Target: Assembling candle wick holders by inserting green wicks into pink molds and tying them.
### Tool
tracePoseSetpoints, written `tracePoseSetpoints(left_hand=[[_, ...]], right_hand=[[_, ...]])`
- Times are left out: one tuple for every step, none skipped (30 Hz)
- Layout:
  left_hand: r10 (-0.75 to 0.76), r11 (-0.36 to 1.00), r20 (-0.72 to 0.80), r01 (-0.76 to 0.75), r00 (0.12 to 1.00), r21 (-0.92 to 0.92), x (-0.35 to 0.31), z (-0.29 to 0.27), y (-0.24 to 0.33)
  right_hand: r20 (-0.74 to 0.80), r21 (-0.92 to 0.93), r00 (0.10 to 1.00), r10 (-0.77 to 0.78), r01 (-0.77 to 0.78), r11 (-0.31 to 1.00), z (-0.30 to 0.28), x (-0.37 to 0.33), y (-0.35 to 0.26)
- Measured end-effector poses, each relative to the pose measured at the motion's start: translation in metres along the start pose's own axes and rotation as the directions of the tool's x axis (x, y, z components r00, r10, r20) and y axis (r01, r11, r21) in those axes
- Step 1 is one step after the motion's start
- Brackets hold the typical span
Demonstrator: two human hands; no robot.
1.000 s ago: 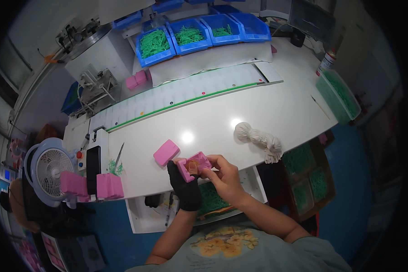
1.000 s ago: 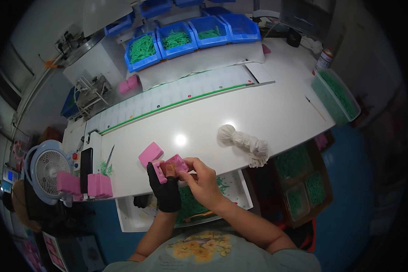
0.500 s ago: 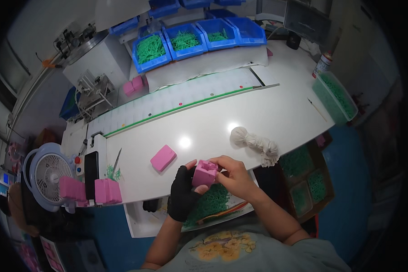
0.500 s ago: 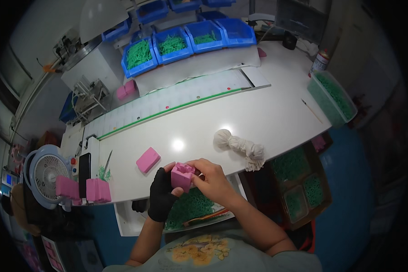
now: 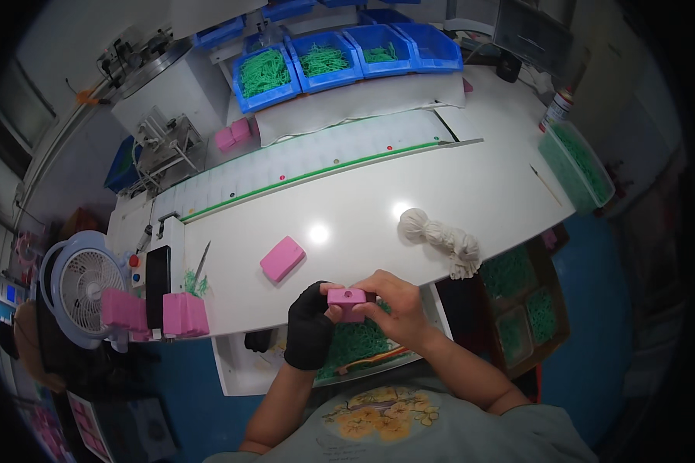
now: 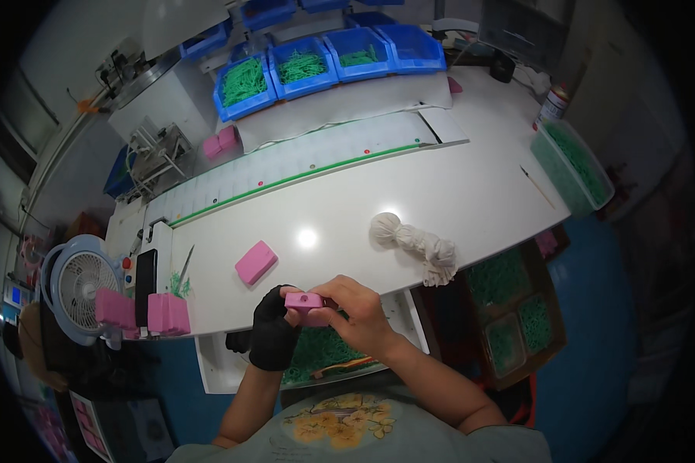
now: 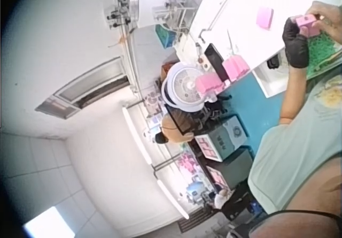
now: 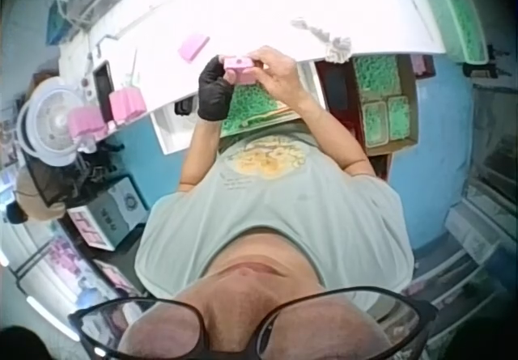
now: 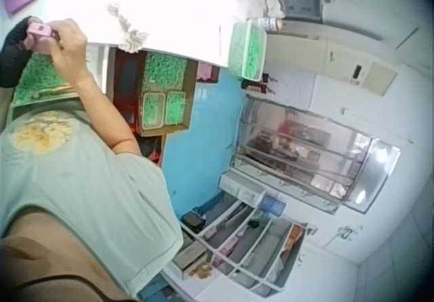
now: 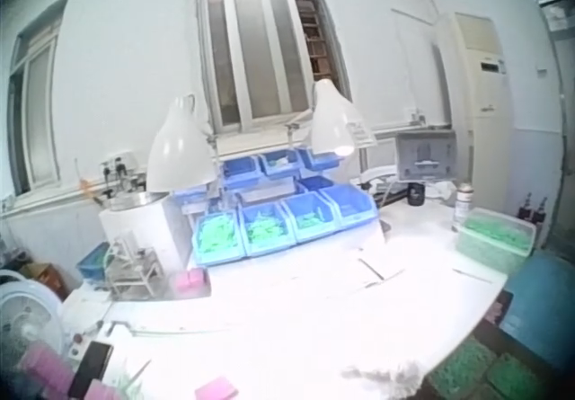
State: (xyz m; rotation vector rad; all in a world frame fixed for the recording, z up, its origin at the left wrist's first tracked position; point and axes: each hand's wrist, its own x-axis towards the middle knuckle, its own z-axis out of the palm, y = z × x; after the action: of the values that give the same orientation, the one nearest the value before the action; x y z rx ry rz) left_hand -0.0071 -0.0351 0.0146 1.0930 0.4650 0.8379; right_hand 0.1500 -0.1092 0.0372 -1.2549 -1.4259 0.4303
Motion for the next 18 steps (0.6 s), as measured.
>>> tracePoseSetpoints(left_hand=[[0.007, 0.999, -0.026, -0.006, 1.0, 0.039, 0.0, 0.0, 0.0], [0.02, 0.997, -0.045, -0.017, 0.999, 0.069, 0.001, 0.001, 0.001], [0.015, 0.997, -0.049, -0.011, 0.999, 0.077, 0.002, 0.001, 0.002], [0.102, 0.968, -0.052, -0.086, 0.993, 0.236, 0.003, 0.001, 0.004], [0.178, 0.909, -0.052, -0.143, 0.983, 0.392, 0.003, 0.001, 0.005], [0.192, 0.907, -0.047, -0.159, 0.98, 0.39, 0.002, 0.001, 0.006], [0.221, 0.871, -0.059, -0.17, 0.974, 0.46, 0.002, 0.002, 0.008], [0.254, 0.83, -0.078, -0.176, 0.964, 0.53, 0.001, 0.002, 0.008], [0.257, 0.829, -0.063, -0.186, 0.964, 0.527, 0.001, 0.004, 0.008], [0.241, 0.831, -0.097, -0.153, 0.966, 0.535, 0.001, 0.007, 0.008], [0.225, 0.826, -0.115, -0.127, 0.967, 0.549, 0.002, 0.009, 0.008], [0.215, 0.845, -0.119, -0.123, 0.969, 0.521, 0.002, 0.013, 0.009], [0.22, 0.827, -0.096, -0.134, 0.971, 0.546, 0.004, 0.012, 0.012], [0.214, 0.802, -0.065, -0.137, 0.975, 0.582, 0.007, 0.012, 0.016], [0.231, 0.803, -0.057, -0.157, 0.971, 0.574, 0.009, 0.013, 0.019], [0.303, 0.705, 0.004, -0.227, 0.953, 0.672, 0.009, 0.014, 0.023], [0.365, 0.588, 0.072, -0.289, 0.928, 0.756, 0.01, 0.015, 0.027], [0.374, 0.583, 0.074, -0.297, 0.924, 0.756, 0.011, 0.016, 0.031]], right_hand=[[-0.012, -0.002, 1.0, 0.0, 0.0, 1.0, 0.001, 0.001, 0.001], [-0.025, -0.005, 1.0, 0.002, -0.002, 1.0, 0.001, 0.002, 0.002], [-0.025, -0.007, 1.0, 0.0, 0.0, 1.0, 0.002, 0.002, 0.002], [-0.042, -0.054, 0.999, -0.009, 0.007, 0.999, 0.003, 0.003, 0.002], [-0.043, -0.093, 0.999, -0.029, 0.025, 0.995, 0.003, 0.004, 0.002], [-0.054, -0.098, 0.998, -0.024, 0.019, 0.995, 0.003, 0.005, 0.001], [-0.037, -0.184, 0.994, -0.1, 0.092, 0.979, 0.003, 0.006, 0.002], [-0.03, -0.27, 0.99, -0.141, 0.128, 0.955, 0.003, 0.008, 0.002], [-0.016, -0.272, 0.983, -0.182, 0.171, 0.947, 0.006, 0.006, 0.0], [-0.03, -0.133, 0.999, -0.023, 0.019, 0.991, 0.01, 0.004, -0.003], [-0.003, 0.006, 0.993, 0.118, -0.118, 0.993, 0.012, 0.003, -0.004], [-0.025, -0.002, 0.993, 0.118, -0.118, 0.993, 0.012, 0.001, -0.005], [0.008, -0.023, 0.987, 0.157, -0.157, 0.987, 0.011, -0.001, -0.005], [0.032, -0.043, 0.98, 0.198, -0.197, 0.979, 0.009, -0.001, -0.004], [0.014, -0.022, 0.983, 0.182, -0.182, 0.983, 0.008, -0.001, -0.002], [0.026, -0.034, 0.984, 0.177, -0.176, 0.984, 0.005, 0.0, 0.0], [0.026, -0.027, 0.968, 0.25, -0.249, 0.968, 0.001, 0.001, 0.004], [0.026, -0.019, 0.947, 0.32, -0.319, 0.947, -0.003, 0.003, 0.007]])
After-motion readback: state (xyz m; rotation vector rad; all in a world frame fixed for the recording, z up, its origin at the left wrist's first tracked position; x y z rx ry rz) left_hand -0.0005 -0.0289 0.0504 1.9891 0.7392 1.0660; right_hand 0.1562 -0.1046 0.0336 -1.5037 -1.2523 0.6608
